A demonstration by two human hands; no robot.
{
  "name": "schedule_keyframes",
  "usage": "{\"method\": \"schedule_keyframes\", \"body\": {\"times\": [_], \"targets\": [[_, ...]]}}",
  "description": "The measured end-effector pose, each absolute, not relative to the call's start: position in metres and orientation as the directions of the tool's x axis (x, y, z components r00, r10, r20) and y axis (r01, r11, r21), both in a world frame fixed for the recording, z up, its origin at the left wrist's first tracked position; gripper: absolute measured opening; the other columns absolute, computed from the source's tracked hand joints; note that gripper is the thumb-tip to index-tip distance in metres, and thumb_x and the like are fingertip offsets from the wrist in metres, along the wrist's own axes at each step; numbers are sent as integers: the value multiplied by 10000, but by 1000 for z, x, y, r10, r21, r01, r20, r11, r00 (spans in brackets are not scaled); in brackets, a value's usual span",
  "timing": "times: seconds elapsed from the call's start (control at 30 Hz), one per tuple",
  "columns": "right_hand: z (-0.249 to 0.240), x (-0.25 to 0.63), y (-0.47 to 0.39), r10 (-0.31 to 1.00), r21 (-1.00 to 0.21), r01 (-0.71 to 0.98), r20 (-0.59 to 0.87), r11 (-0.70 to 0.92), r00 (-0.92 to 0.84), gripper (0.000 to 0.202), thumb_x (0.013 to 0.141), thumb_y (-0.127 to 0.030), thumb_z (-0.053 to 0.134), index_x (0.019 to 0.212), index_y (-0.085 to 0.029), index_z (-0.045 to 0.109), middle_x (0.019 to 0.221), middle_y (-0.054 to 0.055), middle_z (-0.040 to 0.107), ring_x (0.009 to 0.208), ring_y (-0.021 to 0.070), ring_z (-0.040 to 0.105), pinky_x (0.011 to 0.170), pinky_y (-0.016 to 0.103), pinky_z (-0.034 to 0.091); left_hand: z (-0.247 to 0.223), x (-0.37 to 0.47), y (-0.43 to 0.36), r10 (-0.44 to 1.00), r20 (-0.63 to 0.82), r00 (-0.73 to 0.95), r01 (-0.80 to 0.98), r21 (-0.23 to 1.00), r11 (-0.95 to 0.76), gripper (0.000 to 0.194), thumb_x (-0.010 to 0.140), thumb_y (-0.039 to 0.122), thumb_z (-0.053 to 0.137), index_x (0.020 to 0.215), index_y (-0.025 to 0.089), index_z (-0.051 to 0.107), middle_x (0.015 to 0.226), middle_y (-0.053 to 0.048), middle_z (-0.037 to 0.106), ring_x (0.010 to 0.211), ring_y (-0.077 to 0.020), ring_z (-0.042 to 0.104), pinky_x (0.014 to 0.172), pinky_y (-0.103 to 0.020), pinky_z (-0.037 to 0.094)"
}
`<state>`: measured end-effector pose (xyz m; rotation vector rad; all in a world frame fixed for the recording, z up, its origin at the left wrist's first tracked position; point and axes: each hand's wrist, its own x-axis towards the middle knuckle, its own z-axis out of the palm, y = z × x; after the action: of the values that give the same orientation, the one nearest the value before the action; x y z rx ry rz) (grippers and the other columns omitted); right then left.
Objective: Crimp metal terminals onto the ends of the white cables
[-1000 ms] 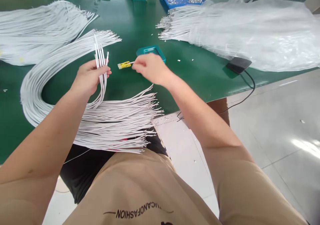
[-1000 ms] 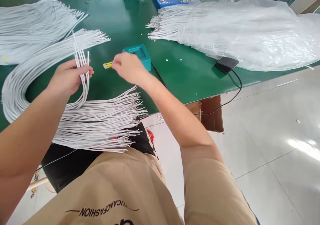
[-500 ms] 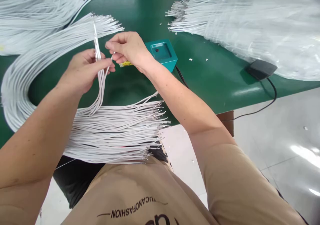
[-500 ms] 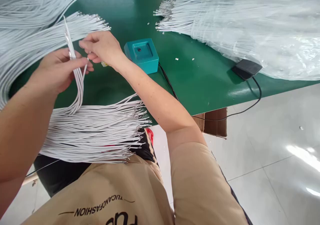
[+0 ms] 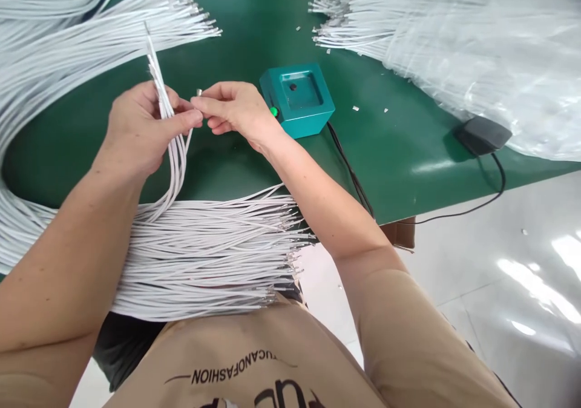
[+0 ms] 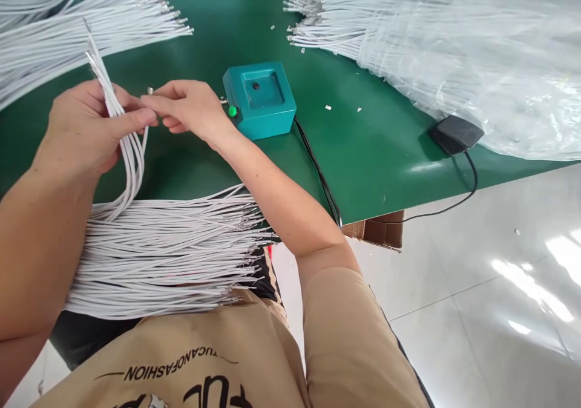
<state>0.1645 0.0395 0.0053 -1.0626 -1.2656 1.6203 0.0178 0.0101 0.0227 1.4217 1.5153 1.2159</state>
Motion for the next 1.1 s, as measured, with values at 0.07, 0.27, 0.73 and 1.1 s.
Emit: {"method": "schedule_keyframes", "body": {"times": [0.07, 0.27, 0.73, 1.1], "targets": [[4, 164, 38, 939, -980, -104, -132, -172, -318, 399, 688, -527, 832, 755, -218, 588, 620, -65, 608, 691, 117, 531, 681, 291, 493, 20, 16, 12, 985, 115, -126, 301, 951, -73, 246, 560, 84, 767, 660, 165, 557, 599, 66, 591, 535, -73, 520, 577, -234, 457], [-5, 163, 37, 951, -972, -200, -61, -125, -303, 462, 645, -633, 814, 761, -238, 604, 658, -65, 606, 697, 115, 499, 684, 287, 483, 9, 12, 14, 978, 188, -85, 313, 937, -153, 257, 594, 122, 795, 702, 164, 565, 648, 49, 628, 559, -77, 540, 583, -235, 468], [-5, 162, 35, 883, -888, -305, -193, -343, -429, 422, 707, -622, 726, 646, -260, 516, 524, -48, 423, 593, 144, 443, 575, 299, 430, 2, 13, 12, 975, 221, -18, 231, 950, -211, 245, 624, 93, 712, 734, 178, 510, 661, 48, 663, 565, -98, 653, 539, -208, 525], [3, 167, 32, 844, -859, -277, -273, -430, -463, 469, 676, -655, 763, 655, -261, 509, 499, -61, 414, 551, 141, 479, 604, 305, 509, -2, 11, 7, 972, 237, 4, 365, 904, -222, 252, 650, 132, 752, 765, 197, 536, 733, 57, 685, 609, -96, 642, 596, -230, 551]]}}
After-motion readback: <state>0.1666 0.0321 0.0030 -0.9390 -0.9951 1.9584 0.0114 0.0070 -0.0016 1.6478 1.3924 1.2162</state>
